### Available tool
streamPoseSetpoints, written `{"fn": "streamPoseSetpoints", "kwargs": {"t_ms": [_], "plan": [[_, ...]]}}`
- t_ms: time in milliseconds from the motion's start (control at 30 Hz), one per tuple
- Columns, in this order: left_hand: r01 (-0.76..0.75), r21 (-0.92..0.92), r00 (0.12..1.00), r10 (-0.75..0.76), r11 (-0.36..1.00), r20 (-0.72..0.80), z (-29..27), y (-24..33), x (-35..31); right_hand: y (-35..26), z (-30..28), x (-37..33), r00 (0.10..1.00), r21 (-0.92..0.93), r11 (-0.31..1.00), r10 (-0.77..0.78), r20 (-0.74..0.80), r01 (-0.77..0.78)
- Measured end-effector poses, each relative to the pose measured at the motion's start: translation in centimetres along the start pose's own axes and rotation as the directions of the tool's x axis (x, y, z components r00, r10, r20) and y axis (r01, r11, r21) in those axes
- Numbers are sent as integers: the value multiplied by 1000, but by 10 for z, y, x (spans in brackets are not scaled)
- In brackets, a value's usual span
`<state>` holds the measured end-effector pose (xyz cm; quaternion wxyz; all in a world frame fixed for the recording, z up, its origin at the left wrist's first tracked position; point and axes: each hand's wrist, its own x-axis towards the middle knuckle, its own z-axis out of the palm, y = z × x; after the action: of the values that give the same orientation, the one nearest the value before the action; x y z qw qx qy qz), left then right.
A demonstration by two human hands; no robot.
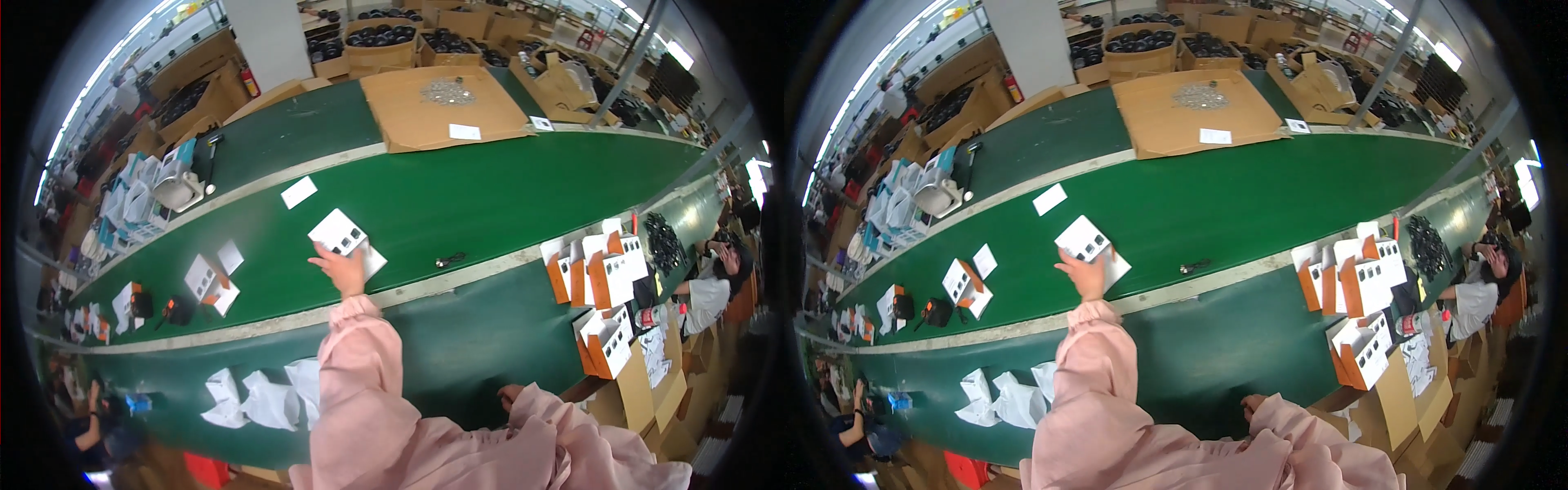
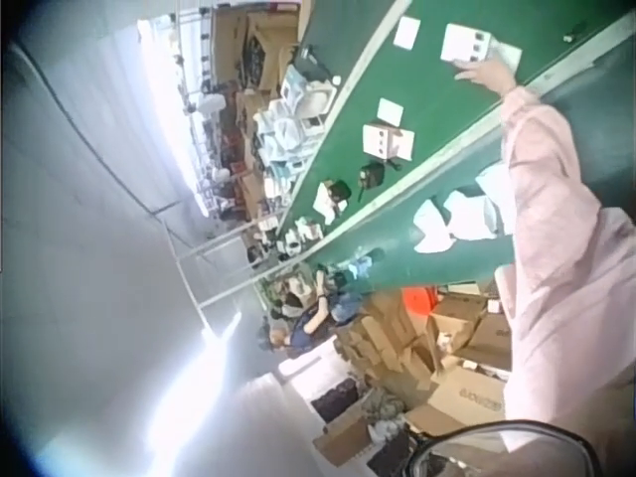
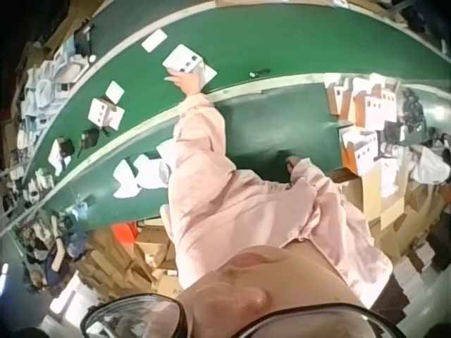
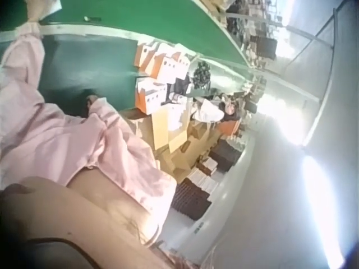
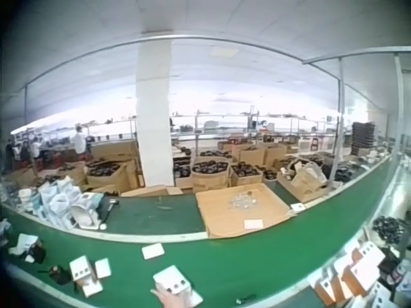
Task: The person is packing walkie-talkies into individual boxes on a factory assembly line.
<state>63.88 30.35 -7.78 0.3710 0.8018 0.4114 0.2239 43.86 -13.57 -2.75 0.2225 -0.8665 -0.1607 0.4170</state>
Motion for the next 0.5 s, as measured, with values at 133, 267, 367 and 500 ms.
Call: {"fn": "streamPoseSetpoints", "kwargs": {"t_ms": [133, 267, 367, 500], "plan": [[45, 250, 997, -60, 967, 52, -23, -23, 19, 42, 14, -21, 990, 21, 999, -39, -134, 42], [-151, 296, 966, 78, 943, 245, -60, 10, -21, 59, 9, -32, 955, 43, 988, -128, -269, 145], [-300, 304, 818, 80, 904, 569, -92, 52, -73, 40, -22, -44, 788, 67, 907, -322, -525, 415], [-460, 72, 394, 131, 885, 910, -167, 149, -174, -31, -89, -71, 716, 238, 841, -227, -660, 487]]}}
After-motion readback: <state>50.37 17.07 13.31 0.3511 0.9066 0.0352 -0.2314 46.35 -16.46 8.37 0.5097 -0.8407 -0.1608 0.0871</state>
